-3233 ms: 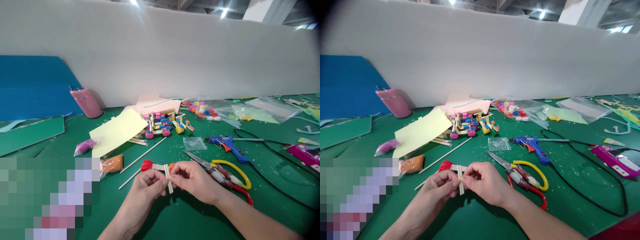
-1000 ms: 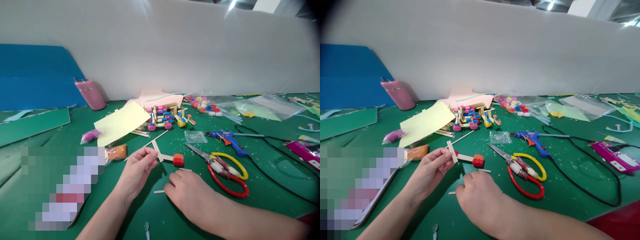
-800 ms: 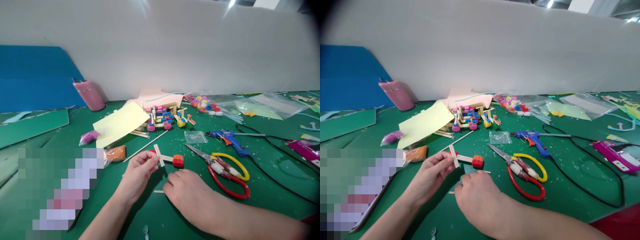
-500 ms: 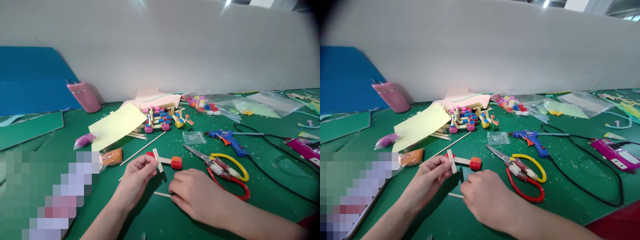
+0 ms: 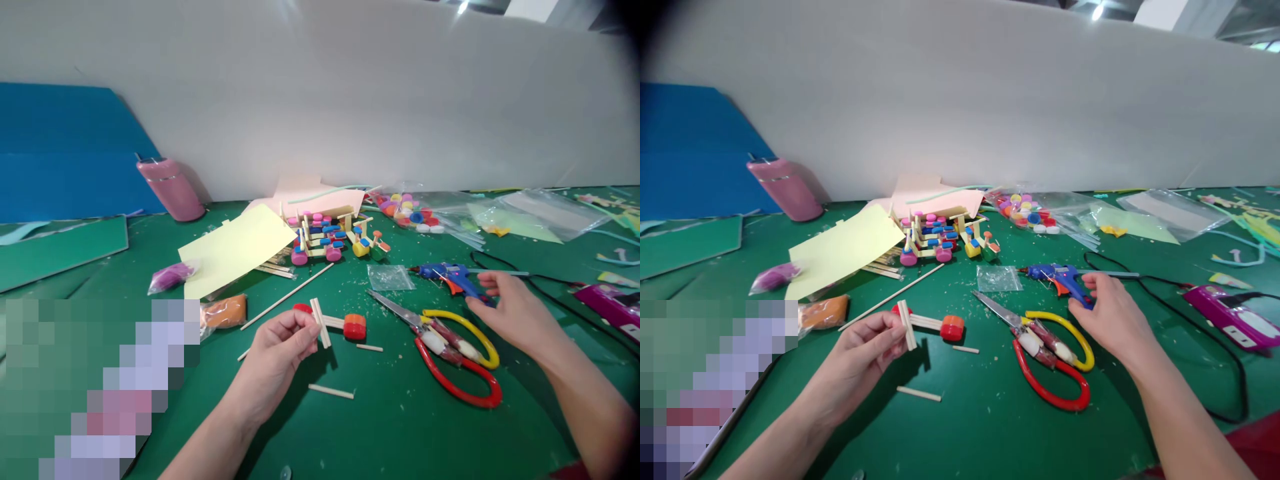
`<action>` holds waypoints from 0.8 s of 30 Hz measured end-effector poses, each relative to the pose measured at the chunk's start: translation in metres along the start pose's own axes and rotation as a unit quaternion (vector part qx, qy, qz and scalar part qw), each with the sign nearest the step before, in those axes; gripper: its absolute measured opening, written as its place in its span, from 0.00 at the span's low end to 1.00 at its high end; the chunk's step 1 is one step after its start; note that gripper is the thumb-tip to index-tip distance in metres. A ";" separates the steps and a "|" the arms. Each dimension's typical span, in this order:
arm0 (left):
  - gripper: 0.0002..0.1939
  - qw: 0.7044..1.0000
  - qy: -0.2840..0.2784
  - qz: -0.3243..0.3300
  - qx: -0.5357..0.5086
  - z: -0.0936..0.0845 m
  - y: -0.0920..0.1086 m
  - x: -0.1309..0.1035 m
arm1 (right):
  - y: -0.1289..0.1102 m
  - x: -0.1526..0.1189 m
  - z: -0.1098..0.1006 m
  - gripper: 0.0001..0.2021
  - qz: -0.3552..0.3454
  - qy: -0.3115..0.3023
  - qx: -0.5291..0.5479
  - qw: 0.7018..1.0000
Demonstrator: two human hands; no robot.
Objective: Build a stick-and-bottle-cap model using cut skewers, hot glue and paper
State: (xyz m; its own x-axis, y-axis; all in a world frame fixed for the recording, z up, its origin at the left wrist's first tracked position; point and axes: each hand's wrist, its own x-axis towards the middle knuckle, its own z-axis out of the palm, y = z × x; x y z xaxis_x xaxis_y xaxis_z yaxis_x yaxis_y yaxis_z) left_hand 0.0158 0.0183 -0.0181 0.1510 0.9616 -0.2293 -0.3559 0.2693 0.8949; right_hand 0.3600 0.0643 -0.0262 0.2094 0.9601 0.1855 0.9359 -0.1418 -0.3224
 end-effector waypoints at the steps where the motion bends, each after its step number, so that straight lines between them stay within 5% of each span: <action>1: 0.07 1.000 -0.001 0.001 0.001 0.000 0.000 0.000 | 0.002 0.003 0.002 0.19 0.007 -0.017 0.002 1.000; 7: 0.07 1.000 -0.001 -0.001 0.000 -0.001 0.000 0.000 | 0.006 0.014 0.008 0.12 0.078 -0.065 0.049 0.994; 12: 0.07 1.000 -0.009 -0.002 -0.007 -0.001 0.000 -0.002 | 0.003 0.008 -0.002 0.11 0.105 -0.077 0.199 0.971; 16: 0.07 1.000 -0.007 -0.014 -0.026 0.000 0.000 -0.001 | -0.024 -0.006 -0.012 0.14 0.076 -0.157 0.351 0.920; 19: 0.07 0.999 -0.008 -0.018 -0.043 0.000 0.001 0.000 | -0.053 -0.017 -0.014 0.13 0.024 -0.202 0.511 0.835; 24: 0.07 0.998 0.001 -0.019 -0.060 0.000 0.003 -0.002 | -0.094 -0.030 -0.012 0.10 -0.095 -0.244 0.480 0.837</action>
State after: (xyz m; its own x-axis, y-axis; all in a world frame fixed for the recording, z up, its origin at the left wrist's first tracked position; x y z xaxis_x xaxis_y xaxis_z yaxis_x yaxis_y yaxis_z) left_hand 0.0145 0.0174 -0.0147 0.1646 0.9506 -0.2632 -0.4576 0.3100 0.8333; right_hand 0.2689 0.0456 0.0094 -0.2776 0.9607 -0.0079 0.2314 0.0589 -0.9711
